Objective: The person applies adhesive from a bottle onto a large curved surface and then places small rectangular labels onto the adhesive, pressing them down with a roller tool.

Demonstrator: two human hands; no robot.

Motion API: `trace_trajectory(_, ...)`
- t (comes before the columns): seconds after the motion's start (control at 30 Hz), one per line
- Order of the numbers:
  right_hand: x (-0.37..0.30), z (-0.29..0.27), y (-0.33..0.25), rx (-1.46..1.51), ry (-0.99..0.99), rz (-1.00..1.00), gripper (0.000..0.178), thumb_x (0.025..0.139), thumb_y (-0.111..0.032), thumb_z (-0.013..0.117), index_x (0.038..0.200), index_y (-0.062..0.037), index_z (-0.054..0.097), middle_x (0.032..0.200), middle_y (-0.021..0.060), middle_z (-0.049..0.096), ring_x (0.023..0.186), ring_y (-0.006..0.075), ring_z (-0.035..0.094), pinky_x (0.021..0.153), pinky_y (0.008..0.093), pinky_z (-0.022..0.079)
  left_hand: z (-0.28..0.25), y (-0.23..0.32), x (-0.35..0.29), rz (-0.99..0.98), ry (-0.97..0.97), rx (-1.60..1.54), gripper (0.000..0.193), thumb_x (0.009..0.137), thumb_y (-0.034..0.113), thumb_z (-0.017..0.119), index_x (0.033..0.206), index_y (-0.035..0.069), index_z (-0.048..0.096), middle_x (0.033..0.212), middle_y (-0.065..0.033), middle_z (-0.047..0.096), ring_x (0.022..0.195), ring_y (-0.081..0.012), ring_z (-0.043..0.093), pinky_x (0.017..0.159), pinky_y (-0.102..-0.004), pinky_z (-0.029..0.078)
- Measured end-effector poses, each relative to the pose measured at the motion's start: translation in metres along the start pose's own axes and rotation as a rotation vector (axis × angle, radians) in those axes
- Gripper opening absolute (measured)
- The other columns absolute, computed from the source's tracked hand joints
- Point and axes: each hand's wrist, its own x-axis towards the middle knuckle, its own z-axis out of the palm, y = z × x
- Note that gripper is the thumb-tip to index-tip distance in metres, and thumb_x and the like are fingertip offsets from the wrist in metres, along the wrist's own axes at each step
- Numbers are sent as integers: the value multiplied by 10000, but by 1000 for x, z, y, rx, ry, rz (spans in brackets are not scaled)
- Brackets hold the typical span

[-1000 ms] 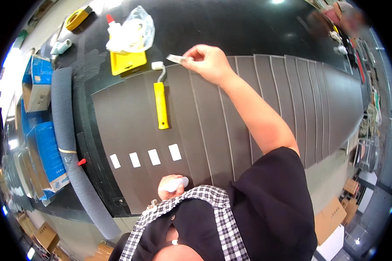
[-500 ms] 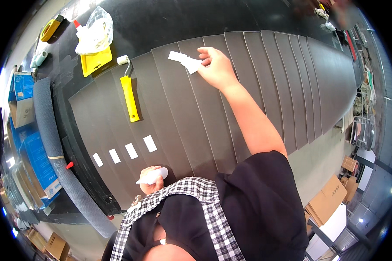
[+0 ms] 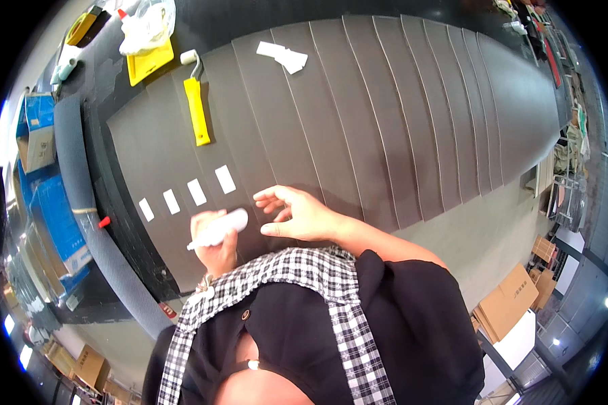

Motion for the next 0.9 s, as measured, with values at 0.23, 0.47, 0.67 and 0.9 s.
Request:
trace_trajectory(0.23, -13, 46, 29, 1240, -88, 55, 574, 896, -310, 804, 1369, -115, 544, 1309, 5, 621, 1270, 155, 561, 1128, 333, 447, 44, 48, 20, -19, -101, -36, 366, 738, 152, 892, 1068, 57, 768, 906, -46, 642, 869, -202, 599, 753, -335, 506)
trace_trajectory(0.47, -18, 46, 55, 1344, -232, -13, 636, 849, -410, 820, 1351, -122, 555, 1309, 14, 610, 1288, 176, 551, 1154, 360, 435, 55, 42, -2, 12, -185, -31, 467, 813, 188, 875, 1215, 11, 716, 1007, -50, 566, 889, -154, 580, 737, -278, 514)
trace_trajectory(0.67, -13, 24, 33, 1268, 145, -133, 415, 926, -396, 747, 1192, -96, 643, 1129, 80, 668, 935, 216, 630, 707, 294, 551, 40, 28, -11, -9, -240, 128, 677, 803, 202, 850, 1393, 48, 555, 978, -48, 566, 876, -200, 522, 841, -338, 487)
trace_trajectory(0.9, 22, -8, 18, 1044, 400, -286, 384, 919, -236, 783, 1222, -68, 621, 1155, 80, 668, 978, 195, 648, 742, 262, 560, 20, -23, -32, 300, -410, 389, 380, 764, 156, 815, 1119, 89, 696, 1116, -64, 630, 1084, -290, 595, 926, -415, 503)
